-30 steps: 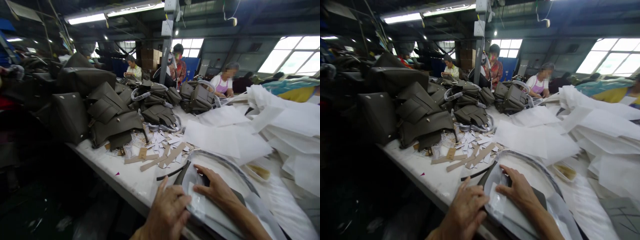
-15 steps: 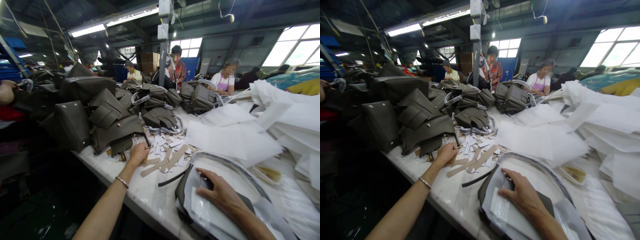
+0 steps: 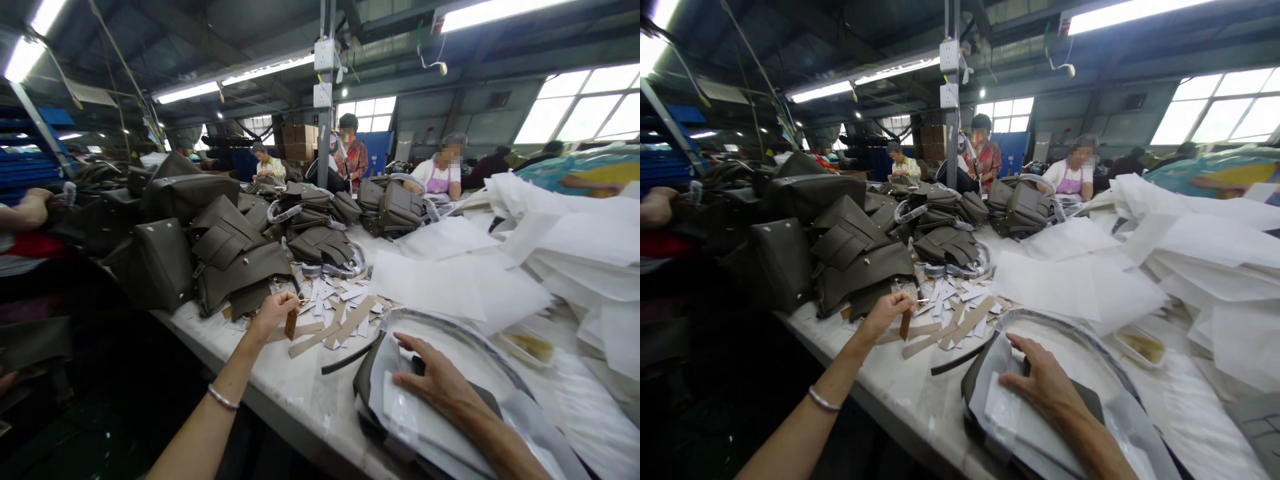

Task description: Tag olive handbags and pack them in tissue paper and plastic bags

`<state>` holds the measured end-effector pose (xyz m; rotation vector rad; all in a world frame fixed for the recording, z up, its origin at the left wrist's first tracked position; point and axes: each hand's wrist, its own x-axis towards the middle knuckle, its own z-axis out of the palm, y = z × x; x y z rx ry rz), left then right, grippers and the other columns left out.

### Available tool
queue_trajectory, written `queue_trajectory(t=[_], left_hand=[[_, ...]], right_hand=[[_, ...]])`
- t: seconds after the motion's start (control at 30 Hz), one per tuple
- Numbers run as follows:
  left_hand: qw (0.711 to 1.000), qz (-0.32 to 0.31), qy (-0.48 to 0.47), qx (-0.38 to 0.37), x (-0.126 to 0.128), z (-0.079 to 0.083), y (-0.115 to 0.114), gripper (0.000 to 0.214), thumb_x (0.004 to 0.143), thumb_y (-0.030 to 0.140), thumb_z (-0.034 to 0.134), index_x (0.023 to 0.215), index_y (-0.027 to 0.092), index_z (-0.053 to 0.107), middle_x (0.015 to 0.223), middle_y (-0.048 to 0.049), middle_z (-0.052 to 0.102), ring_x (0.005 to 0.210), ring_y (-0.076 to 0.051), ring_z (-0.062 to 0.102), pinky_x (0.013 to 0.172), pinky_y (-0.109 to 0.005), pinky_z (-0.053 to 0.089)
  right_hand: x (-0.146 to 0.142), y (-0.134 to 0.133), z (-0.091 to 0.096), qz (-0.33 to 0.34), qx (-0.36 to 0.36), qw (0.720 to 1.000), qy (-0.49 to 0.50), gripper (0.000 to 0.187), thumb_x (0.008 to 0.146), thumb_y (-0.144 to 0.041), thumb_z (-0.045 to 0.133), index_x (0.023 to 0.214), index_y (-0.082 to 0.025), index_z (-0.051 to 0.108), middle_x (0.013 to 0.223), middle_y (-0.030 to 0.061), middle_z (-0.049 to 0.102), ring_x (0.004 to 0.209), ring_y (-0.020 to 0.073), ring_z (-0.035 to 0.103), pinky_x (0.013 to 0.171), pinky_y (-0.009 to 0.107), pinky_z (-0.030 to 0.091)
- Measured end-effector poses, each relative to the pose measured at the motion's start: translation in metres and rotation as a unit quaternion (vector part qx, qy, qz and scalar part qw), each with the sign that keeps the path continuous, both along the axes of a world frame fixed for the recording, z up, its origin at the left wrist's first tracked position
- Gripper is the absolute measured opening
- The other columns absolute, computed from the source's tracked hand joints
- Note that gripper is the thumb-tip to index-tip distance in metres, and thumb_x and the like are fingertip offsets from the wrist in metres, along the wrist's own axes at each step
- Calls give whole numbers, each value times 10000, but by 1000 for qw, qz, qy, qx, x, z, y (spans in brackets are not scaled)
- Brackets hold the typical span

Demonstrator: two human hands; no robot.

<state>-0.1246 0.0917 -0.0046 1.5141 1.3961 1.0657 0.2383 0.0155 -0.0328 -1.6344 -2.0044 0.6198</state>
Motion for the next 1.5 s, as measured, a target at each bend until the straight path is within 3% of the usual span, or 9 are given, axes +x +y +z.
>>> queue_trajectory(t=[0.2, 0.33, 0.4, 0.5, 0.67, 0.9, 1.1, 1.33, 1.5], left_hand=[[990, -73, -122, -14, 30, 21, -41, 450, 762, 604, 659, 808, 159, 614, 716, -21, 638, 640, -132, 574, 637, -239, 455], [976, -144, -159, -29, 60, 31, -72, 402, 798, 553, 676, 807, 153, 632, 681, -18, 637, 610, -124, 573, 596, -221, 447], [968, -181, -168, -43, 74, 36, -85, 387, 813, 544, 671, 827, 159, 628, 659, -7, 621, 562, -112, 543, 543, -210, 414], [968, -209, -142, -8, 86, 43, -97, 353, 839, 510, 657, 812, 160, 626, 670, 2, 599, 577, -105, 527, 538, -204, 392], [972, -200, -120, 13, 86, 52, -93, 322, 839, 484, 656, 867, 166, 615, 593, 38, 543, 507, -88, 460, 487, -193, 338], [964, -192, -186, -10, 79, 46, -84, 376, 751, 498, 749, 855, 160, 624, 752, -2, 614, 667, -123, 548, 628, -223, 428], [943, -243, -226, -15, 74, 37, -84, 443, 813, 556, 695, 1010, 162, 645, 890, -34, 627, 798, -153, 573, 727, -246, 454], [882, -346, -308, -84, 82, 24, -80, 735, 662, 507, 837, 1278, 220, 557, 1075, -68, 607, 875, -188, 587, 650, -240, 496], [908, -297, -274, -109, 91, 8, -75, 505, 723, 457, 795, 1090, 142, 650, 675, 32, 526, 537, -76, 434, 508, -195, 363]], right_hand=[[-18, -8, 37, -71, 137, 979, 135, 426, 788, -521, 657, 1096, -228, 691, 1121, 112, 719, 1055, 312, 655, 961, 485, 493], [-62, -28, 76, -40, -31, 940, 338, 519, 734, -536, 731, 1125, -202, 657, 1088, 106, 705, 704, 218, 693, 591, 349, 551], [-82, -35, 85, 3, -120, 895, 429, 672, 640, -481, 829, 1211, -212, 601, 1188, 111, 667, 698, 203, 702, 557, 320, 545], [-100, -38, 85, 55, -216, 852, 474, 667, 577, -422, 888, 1137, -176, 621, 912, 51, 722, 669, 174, 689, 619, 303, 549], [-103, -33, 87, 80, -232, 872, 423, 443, 629, -525, 840, 683, -145, 617, 528, -36, 589, 449, 98, 546, 470, 229, 469], [-102, -29, 100, 78, -215, 831, 508, 456, 722, -574, 778, 807, -152, 628, 580, -15, 645, 433, 107, 588, 429, 216, 495], [-100, -27, 103, 81, -207, 821, 525, 394, 750, -516, 773, 795, -148, 642, 806, 43, 727, 355, 44, 502, 293, 143, 322], [-110, -7, 120, 29, -176, 740, 649, 337, 666, -420, 856, 824, -174, 689, 814, 18, 712, 478, 44, 508, 405, 144, 418], [-121, 11, 122, -7, -150, 710, 688, 348, 618, -368, 883, 839, -177, 693, 743, -4, 693, 505, 62, 534, 444, 162, 453]])
